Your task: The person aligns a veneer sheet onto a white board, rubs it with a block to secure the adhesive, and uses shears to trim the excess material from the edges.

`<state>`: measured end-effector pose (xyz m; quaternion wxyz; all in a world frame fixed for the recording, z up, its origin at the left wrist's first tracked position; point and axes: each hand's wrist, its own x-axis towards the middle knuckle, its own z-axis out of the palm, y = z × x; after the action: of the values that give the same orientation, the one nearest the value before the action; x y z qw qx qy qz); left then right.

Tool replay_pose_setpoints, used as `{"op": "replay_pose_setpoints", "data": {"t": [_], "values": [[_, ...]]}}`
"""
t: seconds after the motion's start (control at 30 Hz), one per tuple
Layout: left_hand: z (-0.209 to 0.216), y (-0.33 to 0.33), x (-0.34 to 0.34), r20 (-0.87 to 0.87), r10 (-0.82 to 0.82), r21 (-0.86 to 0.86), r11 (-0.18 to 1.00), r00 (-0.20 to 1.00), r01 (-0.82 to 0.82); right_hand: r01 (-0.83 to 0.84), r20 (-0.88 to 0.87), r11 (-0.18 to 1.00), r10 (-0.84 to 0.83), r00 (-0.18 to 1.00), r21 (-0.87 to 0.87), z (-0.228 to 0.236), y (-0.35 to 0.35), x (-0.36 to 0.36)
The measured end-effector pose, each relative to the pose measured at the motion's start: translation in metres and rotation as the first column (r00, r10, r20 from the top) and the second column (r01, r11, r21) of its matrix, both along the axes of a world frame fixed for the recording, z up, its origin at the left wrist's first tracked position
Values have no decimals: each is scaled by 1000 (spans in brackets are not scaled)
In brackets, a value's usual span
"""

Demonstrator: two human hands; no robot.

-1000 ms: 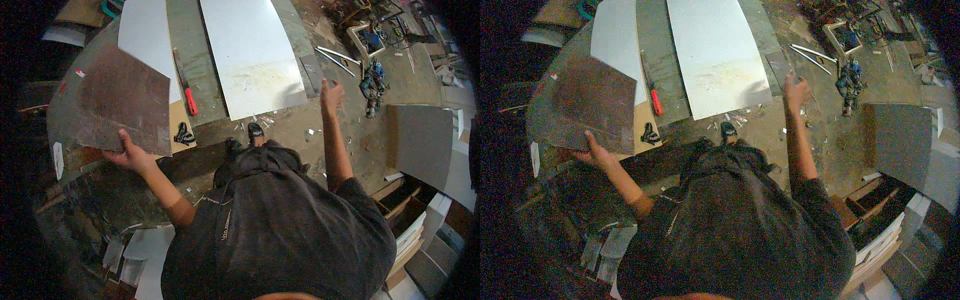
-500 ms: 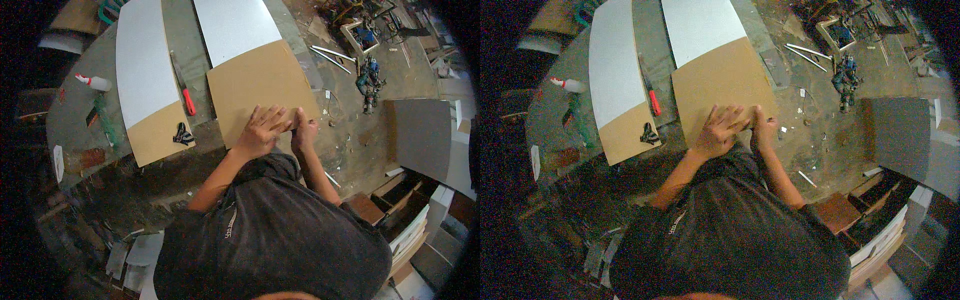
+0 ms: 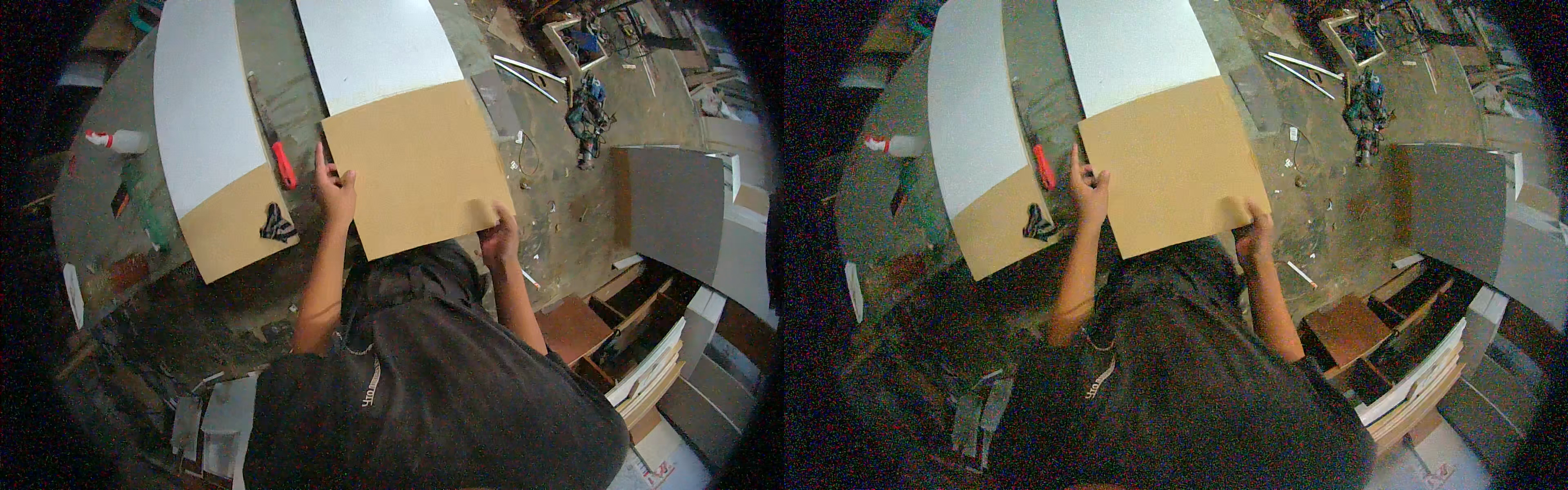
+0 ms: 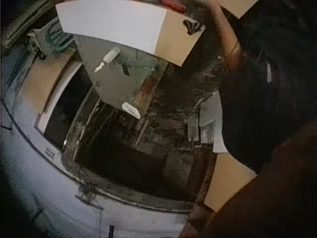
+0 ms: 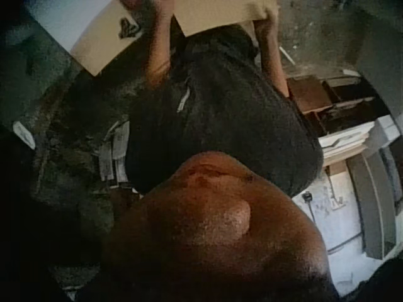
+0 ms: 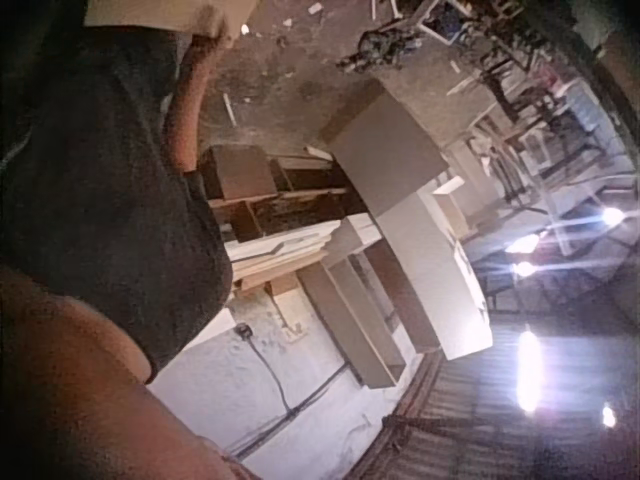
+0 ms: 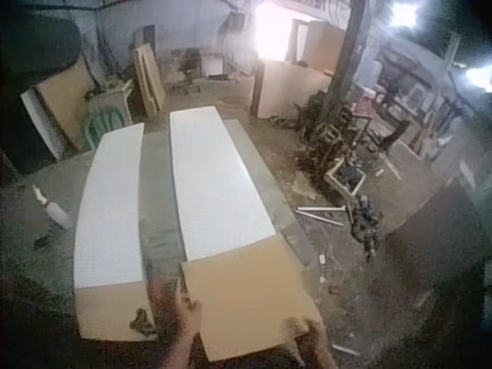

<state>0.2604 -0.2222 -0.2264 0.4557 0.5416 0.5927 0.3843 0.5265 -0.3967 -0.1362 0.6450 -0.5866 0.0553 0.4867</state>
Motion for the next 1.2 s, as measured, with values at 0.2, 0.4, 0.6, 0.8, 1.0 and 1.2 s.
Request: {"op": "replay_pose_setpoints", "data": {"t": [0.2, 0.4, 0.6, 0.8, 1.0, 1.2], "values": [[7, -5, -17, 142, 2, -66, 998, 990, 8, -266, -373, 944, 322, 870, 193, -29, -5, 78], [50, -9, -7, 180, -143, -180, 968, 973, 176, -690, 20, 724, 690, 723, -30, -63, 35, 146], [53, -16, -6, 308, 46, -354, 933, 950, 69, -625, 312, 683, 729, 609, -377, -15, 118, 104], [56, 11, 25, 61, 90, -169, 982, 994, -78, -596, 528, 730, 669, 523, -334, -18, 147, 83], [47, 30, 32, 86, 89, -131, 988, 992, -77, -517, 592, 759, 641, 488, -396, -26, 161, 84], [42, 25, 38, 116, 137, -179, 977, 984, -115, -520, 572, 765, 636, 518, -381, -31, 167, 90]]}}
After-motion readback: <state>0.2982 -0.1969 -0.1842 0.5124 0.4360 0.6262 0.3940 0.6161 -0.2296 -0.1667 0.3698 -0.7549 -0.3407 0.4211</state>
